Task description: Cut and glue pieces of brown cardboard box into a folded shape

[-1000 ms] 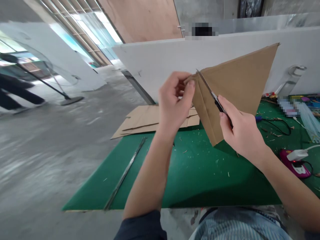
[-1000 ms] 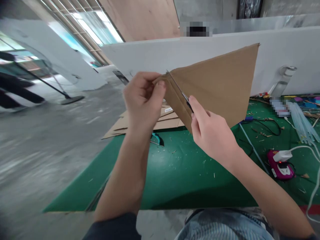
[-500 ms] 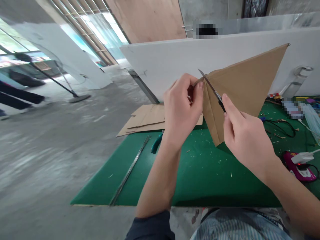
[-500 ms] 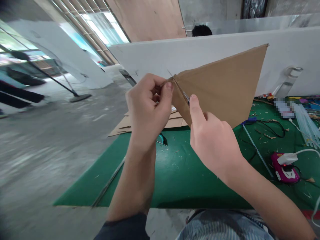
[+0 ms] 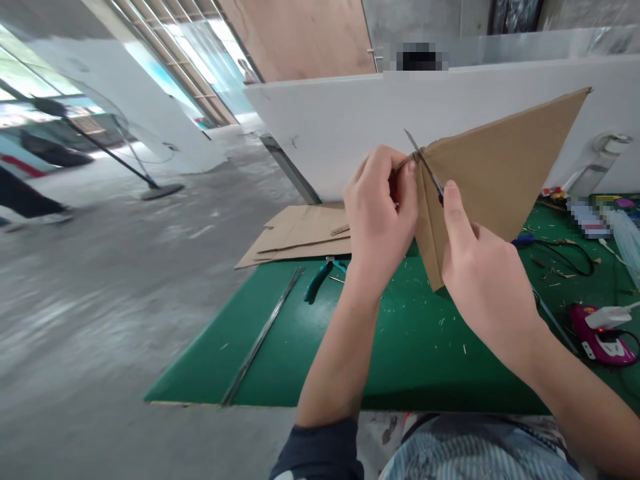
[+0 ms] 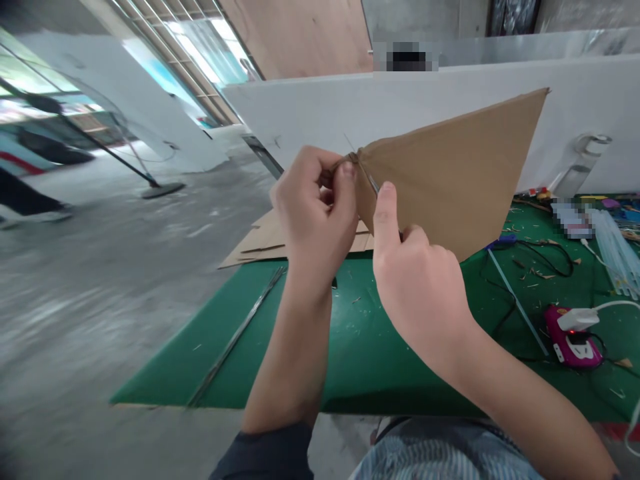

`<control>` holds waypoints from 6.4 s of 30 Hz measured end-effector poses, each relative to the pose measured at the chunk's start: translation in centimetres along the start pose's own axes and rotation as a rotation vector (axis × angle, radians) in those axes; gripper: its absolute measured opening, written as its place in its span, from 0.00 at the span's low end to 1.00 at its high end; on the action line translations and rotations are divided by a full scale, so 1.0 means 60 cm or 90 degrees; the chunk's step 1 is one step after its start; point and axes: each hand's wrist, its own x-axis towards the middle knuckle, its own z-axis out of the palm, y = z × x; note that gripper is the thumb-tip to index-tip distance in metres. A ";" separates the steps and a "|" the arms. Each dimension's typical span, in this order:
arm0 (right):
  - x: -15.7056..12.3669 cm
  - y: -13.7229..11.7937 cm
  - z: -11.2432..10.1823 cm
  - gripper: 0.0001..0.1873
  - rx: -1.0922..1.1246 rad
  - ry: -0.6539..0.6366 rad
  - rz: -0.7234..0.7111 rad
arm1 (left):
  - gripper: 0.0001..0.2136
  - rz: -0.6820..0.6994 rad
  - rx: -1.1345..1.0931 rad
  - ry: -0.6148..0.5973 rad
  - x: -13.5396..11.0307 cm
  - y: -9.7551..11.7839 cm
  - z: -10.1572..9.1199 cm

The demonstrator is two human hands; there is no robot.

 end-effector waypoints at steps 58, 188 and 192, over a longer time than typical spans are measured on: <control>-0.035 0.019 0.050 0.33 -0.029 -0.069 0.070 | 0.15 -0.076 0.047 -0.023 0.008 -0.004 0.010; -0.112 0.056 0.128 0.33 -0.136 -0.045 0.056 | 0.14 -0.158 0.219 -0.373 -0.036 -0.017 -0.020; -0.077 0.045 0.110 0.33 -0.160 -0.078 0.042 | 0.14 -0.178 0.222 -0.373 -0.033 -0.017 -0.021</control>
